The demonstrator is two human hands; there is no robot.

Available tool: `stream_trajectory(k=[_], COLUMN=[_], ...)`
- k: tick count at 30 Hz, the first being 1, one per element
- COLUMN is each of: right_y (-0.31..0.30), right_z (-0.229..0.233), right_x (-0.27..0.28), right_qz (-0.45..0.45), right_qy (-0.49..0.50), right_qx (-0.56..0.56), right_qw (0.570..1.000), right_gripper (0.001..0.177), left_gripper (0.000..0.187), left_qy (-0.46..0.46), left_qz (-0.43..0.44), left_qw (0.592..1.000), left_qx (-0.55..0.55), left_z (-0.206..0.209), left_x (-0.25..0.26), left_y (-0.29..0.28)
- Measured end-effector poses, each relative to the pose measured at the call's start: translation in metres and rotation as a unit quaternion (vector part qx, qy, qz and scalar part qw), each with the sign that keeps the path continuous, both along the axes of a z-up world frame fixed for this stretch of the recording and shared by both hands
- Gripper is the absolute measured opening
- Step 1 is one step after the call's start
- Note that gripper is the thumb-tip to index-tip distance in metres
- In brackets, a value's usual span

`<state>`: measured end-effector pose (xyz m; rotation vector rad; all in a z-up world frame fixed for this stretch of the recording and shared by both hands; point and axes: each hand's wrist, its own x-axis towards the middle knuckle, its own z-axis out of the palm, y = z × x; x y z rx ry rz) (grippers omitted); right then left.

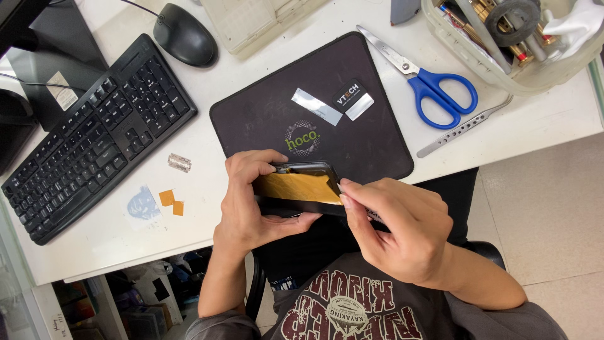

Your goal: The person removes a protective film from a smartphone back cover, then uses a heat gun and a metal tool to pry and separate the back cover from the phone body, exposing the internal components.

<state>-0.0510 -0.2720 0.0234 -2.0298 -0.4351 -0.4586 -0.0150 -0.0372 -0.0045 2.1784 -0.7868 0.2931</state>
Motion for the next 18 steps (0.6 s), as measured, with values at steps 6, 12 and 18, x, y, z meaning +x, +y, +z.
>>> stream_trajectory(k=[6,12,18], right_y=[-0.009,-0.019,-0.022], right_z=[-0.006,-0.016,-0.018], right_x=[0.002,0.011,0.017], right_qz=[0.014,0.028,0.028], right_qy=[0.178,0.272,0.311], right_qx=[0.061,0.094,0.113], right_qw=[0.982,0.957,0.943], right_gripper=[0.021,0.011,0.026], left_gripper=[0.087,0.087,0.08], left_qy=[0.013,0.084,0.091], left_qz=[0.006,0.011,0.012], left_qw=[0.999,0.995,0.993], left_qx=[0.045,0.059,0.068], left_z=[0.005,0.006,0.003], left_x=[-0.001,0.009,0.008], left_y=[-0.005,-0.008,-0.011])
